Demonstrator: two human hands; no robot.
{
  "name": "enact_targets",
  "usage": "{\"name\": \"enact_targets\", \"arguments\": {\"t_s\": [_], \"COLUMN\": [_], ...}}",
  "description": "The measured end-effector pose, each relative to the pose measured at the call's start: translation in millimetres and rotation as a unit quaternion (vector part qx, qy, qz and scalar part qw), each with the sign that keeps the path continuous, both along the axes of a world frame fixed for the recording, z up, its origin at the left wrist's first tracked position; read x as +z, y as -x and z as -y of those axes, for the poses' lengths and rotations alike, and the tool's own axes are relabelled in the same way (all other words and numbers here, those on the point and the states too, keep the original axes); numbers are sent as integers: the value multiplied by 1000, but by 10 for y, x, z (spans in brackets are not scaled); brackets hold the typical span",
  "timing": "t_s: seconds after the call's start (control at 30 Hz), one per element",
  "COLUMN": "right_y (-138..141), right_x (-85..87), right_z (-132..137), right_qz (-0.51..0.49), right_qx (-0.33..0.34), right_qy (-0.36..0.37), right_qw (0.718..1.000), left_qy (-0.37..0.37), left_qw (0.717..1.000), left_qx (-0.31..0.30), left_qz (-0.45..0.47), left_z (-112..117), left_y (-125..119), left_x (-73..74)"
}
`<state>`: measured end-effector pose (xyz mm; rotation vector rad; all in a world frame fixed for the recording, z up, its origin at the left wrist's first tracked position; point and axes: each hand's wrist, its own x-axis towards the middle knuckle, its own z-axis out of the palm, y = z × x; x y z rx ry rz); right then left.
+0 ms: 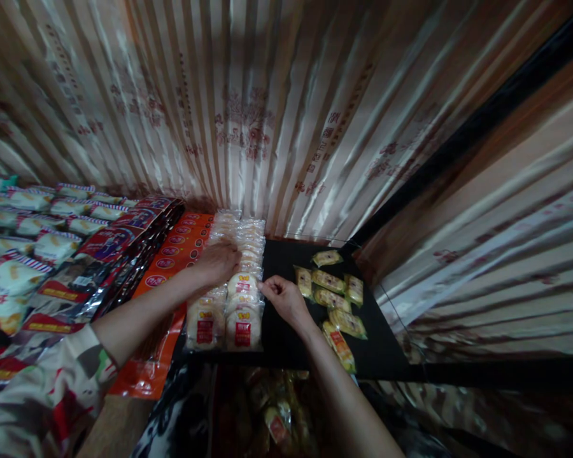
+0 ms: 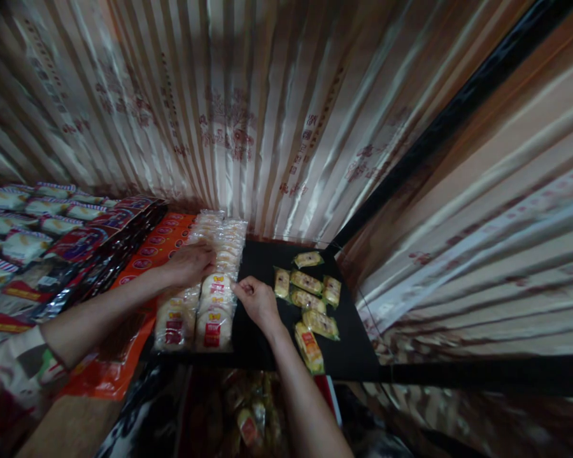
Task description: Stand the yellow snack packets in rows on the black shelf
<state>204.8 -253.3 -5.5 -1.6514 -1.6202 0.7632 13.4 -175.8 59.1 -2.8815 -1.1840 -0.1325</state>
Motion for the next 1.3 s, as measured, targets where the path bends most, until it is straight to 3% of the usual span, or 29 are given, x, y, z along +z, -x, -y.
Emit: {"name": "enact_targets", "arguments": {"t_s": [0.3,0.63,0.8,0.97,1.13,1.3], "right_y": [36,208,246,276,279,256], "right_x": [38,112,113,99,88,126], "right_z": [-9,13,3,2,-12,50], "right_qz": [-51,88,81,68,41,41], "right_qx": [51,-30,-58,-80,-73,-83], "right_qy": [-4,-64,-71,-64,-58,-64], "right_qw": [997,994,992,992,995,994], "left_qy": [-13,13,-4,21,13,22], "left_qw": [1000,1000,998,994,996,995], "left_qx": [-11,-1,-28,-100,-90,-97], "left_qz": [-3,15,55,29,12,4], "left_z": [-23,4,99,190,187,193], "left_y": [6,43,52,47,37,18], "left_x": [-35,-8,50,45,-30,20]}}
